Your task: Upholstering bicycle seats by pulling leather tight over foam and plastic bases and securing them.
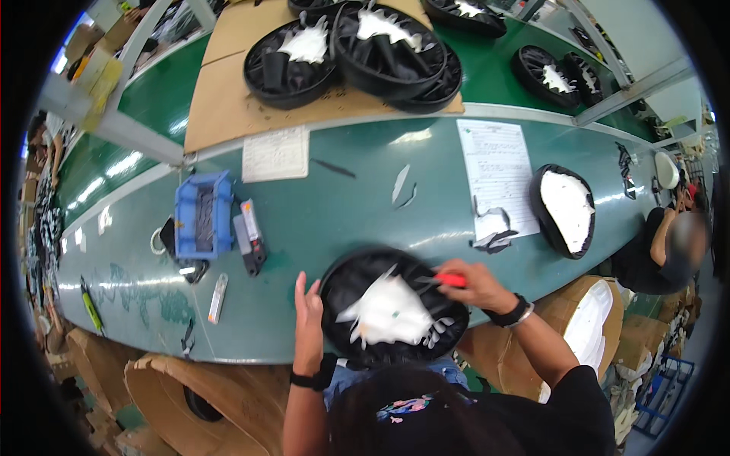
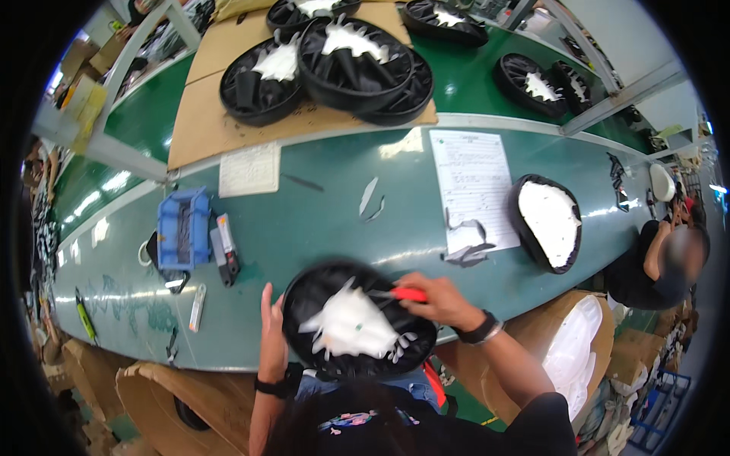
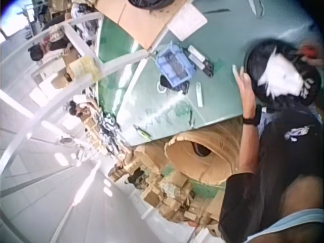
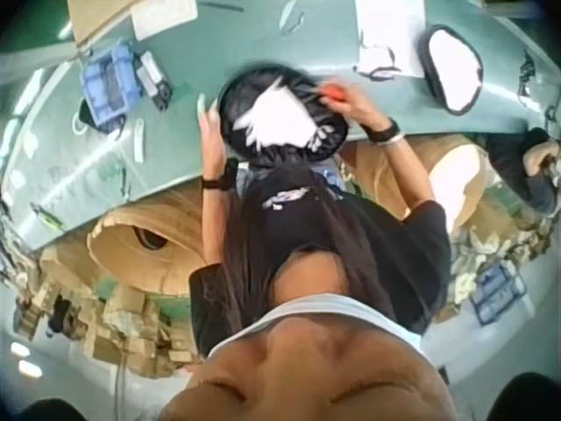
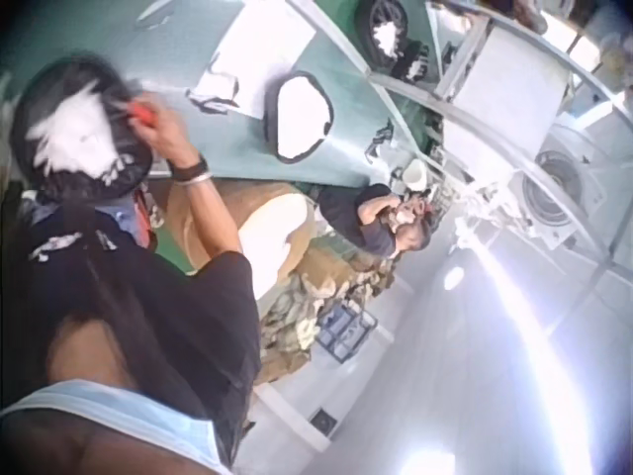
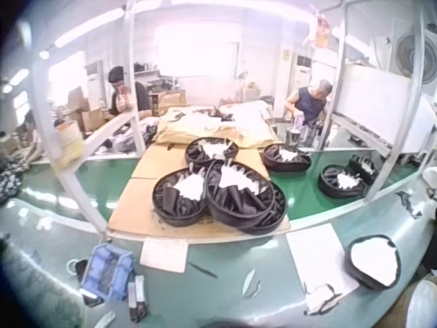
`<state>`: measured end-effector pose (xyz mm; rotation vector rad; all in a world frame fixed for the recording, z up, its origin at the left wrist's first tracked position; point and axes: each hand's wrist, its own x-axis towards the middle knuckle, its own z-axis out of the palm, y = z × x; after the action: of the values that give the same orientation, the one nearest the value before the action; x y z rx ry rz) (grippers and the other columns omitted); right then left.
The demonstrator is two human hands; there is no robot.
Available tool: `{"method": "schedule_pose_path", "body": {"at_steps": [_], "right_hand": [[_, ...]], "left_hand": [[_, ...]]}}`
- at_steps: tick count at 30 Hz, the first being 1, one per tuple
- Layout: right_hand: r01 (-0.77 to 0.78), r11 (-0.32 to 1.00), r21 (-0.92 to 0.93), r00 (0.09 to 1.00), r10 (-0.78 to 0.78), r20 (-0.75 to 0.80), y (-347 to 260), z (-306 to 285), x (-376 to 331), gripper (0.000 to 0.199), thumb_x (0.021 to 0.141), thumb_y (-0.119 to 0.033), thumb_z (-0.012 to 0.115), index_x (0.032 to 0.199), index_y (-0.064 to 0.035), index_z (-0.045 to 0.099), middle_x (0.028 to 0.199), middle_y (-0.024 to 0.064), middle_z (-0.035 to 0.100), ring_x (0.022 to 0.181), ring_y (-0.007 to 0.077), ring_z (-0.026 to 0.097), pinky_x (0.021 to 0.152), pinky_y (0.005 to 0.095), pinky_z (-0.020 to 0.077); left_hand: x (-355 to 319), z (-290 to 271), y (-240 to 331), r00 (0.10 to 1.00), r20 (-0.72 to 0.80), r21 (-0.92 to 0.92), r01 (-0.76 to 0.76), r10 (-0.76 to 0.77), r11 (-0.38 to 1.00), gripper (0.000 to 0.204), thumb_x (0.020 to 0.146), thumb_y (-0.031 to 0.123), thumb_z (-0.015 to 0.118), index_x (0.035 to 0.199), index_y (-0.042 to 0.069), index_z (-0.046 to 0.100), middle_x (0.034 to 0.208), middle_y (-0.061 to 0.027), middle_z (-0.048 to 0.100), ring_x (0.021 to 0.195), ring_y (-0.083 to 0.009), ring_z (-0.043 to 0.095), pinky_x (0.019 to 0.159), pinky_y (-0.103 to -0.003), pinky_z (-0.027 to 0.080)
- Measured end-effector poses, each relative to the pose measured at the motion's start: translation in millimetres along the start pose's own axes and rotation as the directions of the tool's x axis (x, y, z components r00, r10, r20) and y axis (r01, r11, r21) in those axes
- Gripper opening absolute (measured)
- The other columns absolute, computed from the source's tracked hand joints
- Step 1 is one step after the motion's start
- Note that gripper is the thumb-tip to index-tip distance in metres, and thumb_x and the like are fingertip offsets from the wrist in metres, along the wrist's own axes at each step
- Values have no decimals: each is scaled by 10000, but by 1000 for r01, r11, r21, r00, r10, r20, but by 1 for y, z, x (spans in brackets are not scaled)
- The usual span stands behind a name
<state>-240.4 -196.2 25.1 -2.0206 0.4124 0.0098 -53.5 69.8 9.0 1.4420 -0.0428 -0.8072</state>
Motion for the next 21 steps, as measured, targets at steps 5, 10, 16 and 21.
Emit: {"method": "schedule_pose_path", "body": {"at_steps": [5,10,16,21], "right_hand": [[-184,982,-41,969,188,159,-30,64,29,371,811,-305,732,1065,-87,570,814,120,655,740,319,633,662,353,476],[-191,951,243,982,186,44,-29,102,23,355,795,-343,758,962,-57,629,743,91,609,676,189,559,666,310,448],[-137,989,-54,989,133,-71,-50,96,5,384,822,-314,728,1108,-91,599,797,122,623,703,262,606,654,356,473],[13,816,-578,991,65,114,-92,73,-37,620,888,-159,580,1454,-244,341,788,127,524,609,325,573,500,434,457]], "left_hand": [[-36,-58,-17,947,-224,754,19,230,657,315,958,191,525,1201,1,588,1183,-184,576,1134,-312,536,983,-373,398],[-67,-7,1,912,136,827,-319,386,463,131,821,154,682,887,43,654,857,-109,612,797,-289,579,713,-401,449],[-42,28,-40,881,169,889,-330,442,319,190,792,217,688,831,75,569,780,-74,577,790,-288,550,722,-416,361],[-37,9,-35,856,343,730,-502,386,464,182,795,174,656,725,60,532,703,-96,553,735,-298,537,707,-429,337]]}}
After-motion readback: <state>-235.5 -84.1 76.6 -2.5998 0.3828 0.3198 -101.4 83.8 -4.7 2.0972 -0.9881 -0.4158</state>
